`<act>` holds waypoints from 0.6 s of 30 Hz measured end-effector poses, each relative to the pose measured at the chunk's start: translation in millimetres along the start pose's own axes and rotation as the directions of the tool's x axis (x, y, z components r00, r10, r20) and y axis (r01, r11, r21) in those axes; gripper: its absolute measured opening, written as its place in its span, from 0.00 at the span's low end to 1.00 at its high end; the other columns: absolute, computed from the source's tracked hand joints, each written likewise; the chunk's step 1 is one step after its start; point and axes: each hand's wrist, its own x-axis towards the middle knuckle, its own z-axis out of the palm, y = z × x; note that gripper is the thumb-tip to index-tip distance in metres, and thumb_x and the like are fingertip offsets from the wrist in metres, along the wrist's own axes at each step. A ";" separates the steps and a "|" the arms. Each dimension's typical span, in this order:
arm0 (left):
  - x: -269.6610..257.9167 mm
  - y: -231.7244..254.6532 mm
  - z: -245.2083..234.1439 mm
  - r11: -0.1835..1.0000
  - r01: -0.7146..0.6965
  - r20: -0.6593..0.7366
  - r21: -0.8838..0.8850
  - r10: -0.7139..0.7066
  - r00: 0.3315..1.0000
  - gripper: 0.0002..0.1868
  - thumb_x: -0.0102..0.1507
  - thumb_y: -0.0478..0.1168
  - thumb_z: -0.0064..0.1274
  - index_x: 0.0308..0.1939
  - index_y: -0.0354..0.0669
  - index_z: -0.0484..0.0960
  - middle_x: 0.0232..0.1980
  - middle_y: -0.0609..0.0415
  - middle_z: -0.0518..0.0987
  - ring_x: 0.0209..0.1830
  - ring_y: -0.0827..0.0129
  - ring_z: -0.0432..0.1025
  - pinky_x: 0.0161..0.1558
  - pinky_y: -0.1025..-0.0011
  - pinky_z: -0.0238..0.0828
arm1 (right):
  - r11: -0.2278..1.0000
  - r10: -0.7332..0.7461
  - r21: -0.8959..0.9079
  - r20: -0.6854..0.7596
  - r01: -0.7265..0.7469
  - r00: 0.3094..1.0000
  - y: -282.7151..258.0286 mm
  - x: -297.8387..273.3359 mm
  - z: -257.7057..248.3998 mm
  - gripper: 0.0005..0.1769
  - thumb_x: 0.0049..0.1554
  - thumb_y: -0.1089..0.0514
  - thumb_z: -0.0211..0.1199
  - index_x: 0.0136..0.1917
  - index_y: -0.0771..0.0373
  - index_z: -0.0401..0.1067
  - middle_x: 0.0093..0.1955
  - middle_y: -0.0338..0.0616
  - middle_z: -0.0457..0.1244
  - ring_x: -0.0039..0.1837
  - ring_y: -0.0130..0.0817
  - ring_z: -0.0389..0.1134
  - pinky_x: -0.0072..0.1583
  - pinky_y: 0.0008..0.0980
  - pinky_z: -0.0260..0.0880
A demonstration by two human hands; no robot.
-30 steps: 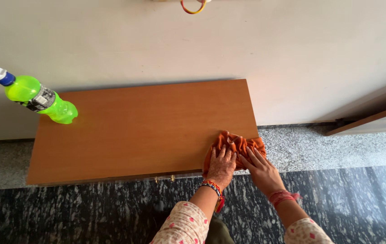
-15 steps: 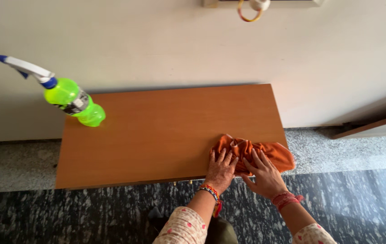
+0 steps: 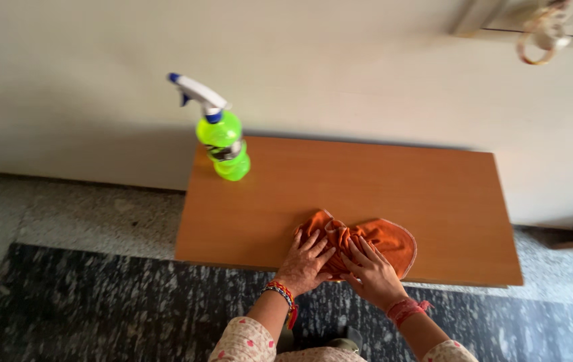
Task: The person cleans the top of a wooden cabinet and then wipes down a large wooden door using a cloth and a spray bottle.
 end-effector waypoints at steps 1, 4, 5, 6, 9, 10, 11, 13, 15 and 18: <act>-9.7 -8.9 1.7 1.000 0.013 -0.019 0.016 -0.013 1.000 0.36 0.61 0.60 0.55 0.69 0.47 0.73 0.76 0.46 0.64 0.80 0.47 0.48 0.76 0.38 0.30 | 1.000 -0.013 -0.003 -0.012 0.012 1.000 -9.8 7.9 5.9 0.28 0.55 0.45 0.65 0.66 0.58 0.72 0.75 0.53 0.55 0.78 0.53 0.51 0.70 0.52 0.60; -33.3 -29.2 7.5 0.998 0.032 -0.070 0.057 -0.028 0.997 0.33 0.64 0.58 0.54 0.69 0.48 0.74 0.76 0.47 0.65 0.80 0.49 0.49 0.76 0.37 0.31 | 0.999 -0.035 -0.030 -0.035 0.034 0.999 -36.0 23.8 21.2 0.29 0.54 0.46 0.66 0.65 0.60 0.72 0.74 0.54 0.57 0.76 0.53 0.54 0.69 0.50 0.63; -40.2 -35.7 7.8 0.997 0.035 -0.085 0.068 -0.029 0.996 0.32 0.64 0.57 0.54 0.69 0.48 0.74 0.75 0.47 0.66 0.80 0.49 0.49 0.76 0.38 0.32 | 0.998 -0.042 -0.047 -0.033 0.041 0.999 -44.0 28.6 25.5 0.29 0.54 0.46 0.67 0.65 0.61 0.72 0.73 0.55 0.57 0.76 0.53 0.55 0.68 0.50 0.64; -46.9 -41.6 7.0 0.996 0.037 -0.099 0.078 -0.029 0.995 0.31 0.64 0.55 0.54 0.69 0.48 0.74 0.75 0.47 0.66 0.80 0.49 0.50 0.76 0.38 0.32 | 0.997 -0.048 -0.064 -0.029 0.046 0.998 -51.7 32.9 28.6 0.29 0.54 0.45 0.67 0.64 0.61 0.72 0.73 0.56 0.58 0.75 0.54 0.56 0.68 0.49 0.65; -65.9 -57.8 -1.2 0.995 0.037 -0.108 0.093 -0.027 0.994 0.30 0.64 0.54 0.55 0.67 0.48 0.76 0.74 0.47 0.68 0.79 0.50 0.52 0.76 0.37 0.34 | 0.991 -0.082 -0.111 -0.051 0.076 0.995 -73.1 45.4 33.5 0.28 0.54 0.47 0.68 0.63 0.63 0.73 0.72 0.56 0.59 0.75 0.53 0.58 0.67 0.47 0.66; -72.2 -64.2 -5.2 0.995 0.037 -0.119 0.090 -0.026 0.993 0.29 0.64 0.53 0.55 0.67 0.47 0.76 0.74 0.47 0.68 0.79 0.50 0.53 0.76 0.37 0.35 | 0.991 -0.090 -0.102 -0.051 0.084 0.995 -80.2 51.5 35.7 0.28 0.53 0.48 0.68 0.63 0.63 0.73 0.71 0.57 0.60 0.75 0.53 0.58 0.67 0.47 0.66; -78.2 -70.7 -9.3 0.996 0.037 -0.130 0.086 -0.025 0.991 0.29 0.64 0.53 0.56 0.66 0.47 0.77 0.73 0.47 0.69 0.78 0.50 0.53 0.76 0.37 0.35 | 0.991 -0.097 -0.094 -0.052 0.092 0.994 -87.0 58.0 38.0 0.28 0.52 0.48 0.68 0.63 0.63 0.73 0.71 0.57 0.60 0.74 0.54 0.58 0.66 0.47 0.67; -92.4 -84.1 -16.5 0.996 0.038 -0.160 0.082 -0.024 0.987 0.28 0.63 0.52 0.57 0.65 0.46 0.78 0.73 0.47 0.70 0.78 0.51 0.54 0.76 0.38 0.37 | 0.986 -0.138 -0.107 -0.064 0.131 0.988 -101.6 69.9 43.0 0.28 0.52 0.48 0.69 0.62 0.62 0.74 0.70 0.57 0.61 0.74 0.54 0.59 0.66 0.47 0.67; -109.5 -99.3 -23.6 0.996 0.040 -0.200 0.084 -0.022 0.979 0.28 0.63 0.52 0.57 0.65 0.46 0.79 0.73 0.47 0.70 0.78 0.51 0.55 0.76 0.39 0.38 | 0.969 -0.207 -0.154 -0.090 0.192 0.974 -117.4 83.6 47.4 0.25 0.52 0.49 0.68 0.61 0.60 0.74 0.70 0.56 0.61 0.74 0.55 0.60 0.66 0.47 0.68; -133.9 -122.5 -33.2 0.995 0.079 -0.225 0.067 -0.062 0.972 0.28 0.64 0.53 0.57 0.64 0.45 0.79 0.72 0.47 0.71 0.77 0.52 0.56 0.76 0.39 0.40 | 0.968 -0.237 -0.111 -0.127 0.224 0.963 -146.0 107.1 52.3 0.28 0.51 0.49 0.68 0.62 0.65 0.74 0.68 0.59 0.62 0.71 0.57 0.62 0.65 0.47 0.68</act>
